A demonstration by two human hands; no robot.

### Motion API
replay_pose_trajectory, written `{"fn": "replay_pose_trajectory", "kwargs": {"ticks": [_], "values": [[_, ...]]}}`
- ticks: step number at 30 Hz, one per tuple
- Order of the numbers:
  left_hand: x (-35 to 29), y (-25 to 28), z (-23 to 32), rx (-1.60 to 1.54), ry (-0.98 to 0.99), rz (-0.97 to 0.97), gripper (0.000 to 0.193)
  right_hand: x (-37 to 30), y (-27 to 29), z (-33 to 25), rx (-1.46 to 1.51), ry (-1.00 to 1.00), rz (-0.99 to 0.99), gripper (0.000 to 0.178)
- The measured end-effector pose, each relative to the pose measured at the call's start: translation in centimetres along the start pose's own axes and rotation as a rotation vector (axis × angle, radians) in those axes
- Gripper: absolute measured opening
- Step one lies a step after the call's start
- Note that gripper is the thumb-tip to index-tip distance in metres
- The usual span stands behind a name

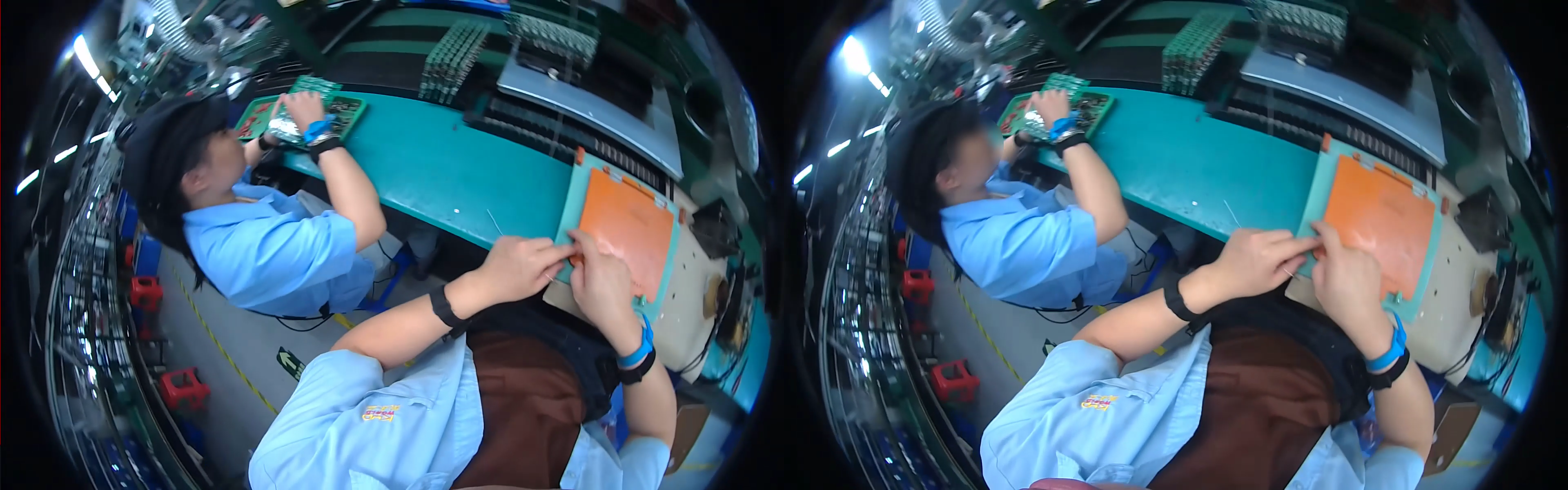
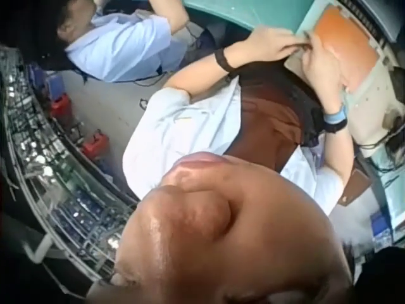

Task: Solder electronic components onto printed circuit boards using a soldering iron.

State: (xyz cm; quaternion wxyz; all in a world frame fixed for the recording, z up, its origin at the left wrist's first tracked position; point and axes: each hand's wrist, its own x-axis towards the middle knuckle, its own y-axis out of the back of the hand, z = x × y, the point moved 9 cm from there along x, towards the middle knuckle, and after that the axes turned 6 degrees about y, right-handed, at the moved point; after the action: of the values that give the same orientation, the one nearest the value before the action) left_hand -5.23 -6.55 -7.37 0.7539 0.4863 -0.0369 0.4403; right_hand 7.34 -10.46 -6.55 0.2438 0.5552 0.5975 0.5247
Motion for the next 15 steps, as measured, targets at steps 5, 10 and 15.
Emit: {"fn": "replay_pose_trajectory", "kwargs": {"ticks": [5, 10, 15], "values": [[0.3, 0.7, -0.8, -0.111, 0.112, 0.08, 0.053, -1.4, 2.2, 1.3, 0.122, -0.128, 0.007, 0.059], [1.2, 0.4, -2.5, -0.182, 0.331, -0.034, 0.068, -6.8, 7.7, 7.1, 0.141, -0.37, 0.136, 0.061], [3.4, -0.8, -3.4, -0.156, 0.459, -0.121, 0.079, -12.9, 9.2, 12.7, -0.146, -0.376, 0.329, 0.058]]}}
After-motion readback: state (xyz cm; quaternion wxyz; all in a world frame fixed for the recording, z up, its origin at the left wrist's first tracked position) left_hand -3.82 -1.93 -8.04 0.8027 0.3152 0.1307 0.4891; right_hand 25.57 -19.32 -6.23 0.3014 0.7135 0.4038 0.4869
